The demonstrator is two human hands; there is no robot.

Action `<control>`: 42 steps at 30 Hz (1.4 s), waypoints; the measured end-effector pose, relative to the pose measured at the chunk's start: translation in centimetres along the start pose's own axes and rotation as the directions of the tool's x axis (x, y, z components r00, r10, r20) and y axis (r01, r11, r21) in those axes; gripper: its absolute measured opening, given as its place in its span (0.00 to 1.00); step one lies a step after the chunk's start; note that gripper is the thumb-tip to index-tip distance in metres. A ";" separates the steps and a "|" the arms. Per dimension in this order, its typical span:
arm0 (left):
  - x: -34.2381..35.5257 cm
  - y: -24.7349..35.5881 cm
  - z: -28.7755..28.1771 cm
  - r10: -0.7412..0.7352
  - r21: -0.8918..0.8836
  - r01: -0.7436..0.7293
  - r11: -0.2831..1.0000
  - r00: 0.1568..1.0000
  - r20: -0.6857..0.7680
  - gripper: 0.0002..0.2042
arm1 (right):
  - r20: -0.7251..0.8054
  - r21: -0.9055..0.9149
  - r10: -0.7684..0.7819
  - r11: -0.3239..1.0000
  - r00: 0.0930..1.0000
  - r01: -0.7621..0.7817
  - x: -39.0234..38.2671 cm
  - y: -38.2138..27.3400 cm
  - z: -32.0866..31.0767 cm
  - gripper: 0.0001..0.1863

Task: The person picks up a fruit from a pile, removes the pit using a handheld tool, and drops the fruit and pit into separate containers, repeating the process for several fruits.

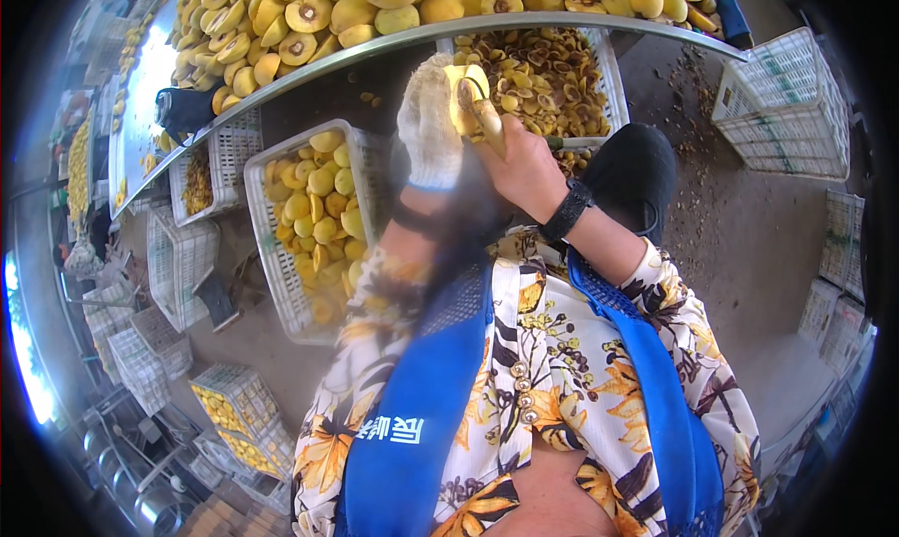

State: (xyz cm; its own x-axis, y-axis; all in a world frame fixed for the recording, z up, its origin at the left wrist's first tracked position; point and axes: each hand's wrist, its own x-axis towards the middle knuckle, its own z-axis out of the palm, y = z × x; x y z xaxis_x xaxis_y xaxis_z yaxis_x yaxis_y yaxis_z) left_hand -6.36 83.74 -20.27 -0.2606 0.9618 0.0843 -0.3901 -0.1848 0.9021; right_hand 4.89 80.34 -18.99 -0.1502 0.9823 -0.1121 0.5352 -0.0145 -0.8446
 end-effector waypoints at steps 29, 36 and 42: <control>1.2 0.2 -0.1 -0.375 -0.038 0.373 0.927 0.916 -0.140 0.12 | 0.573 0.541 0.304 0.558 0.761 -0.630 0.1 -2.2 0.3 0.07; 1.7 0.1 0.0 -0.306 0.118 0.323 0.939 0.942 -0.141 0.10 | 0.632 0.586 0.290 0.428 0.719 -0.688 -0.1 -2.2 -0.1 0.05; 1.9 1.7 -0.7 -0.292 0.072 0.289 0.955 0.956 0.036 0.13 | 0.666 0.653 0.140 0.364 0.732 -0.664 0.0 -1.1 -0.8 0.05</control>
State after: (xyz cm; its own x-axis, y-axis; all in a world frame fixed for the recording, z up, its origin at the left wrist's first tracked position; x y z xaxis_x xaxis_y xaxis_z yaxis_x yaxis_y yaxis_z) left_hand -8.18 85.15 -18.92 -0.1031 0.9804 -0.1680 -0.3844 0.1165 0.9158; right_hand 4.93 80.55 -17.66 -0.5889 0.5927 -0.5494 -0.2487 -0.7797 -0.5747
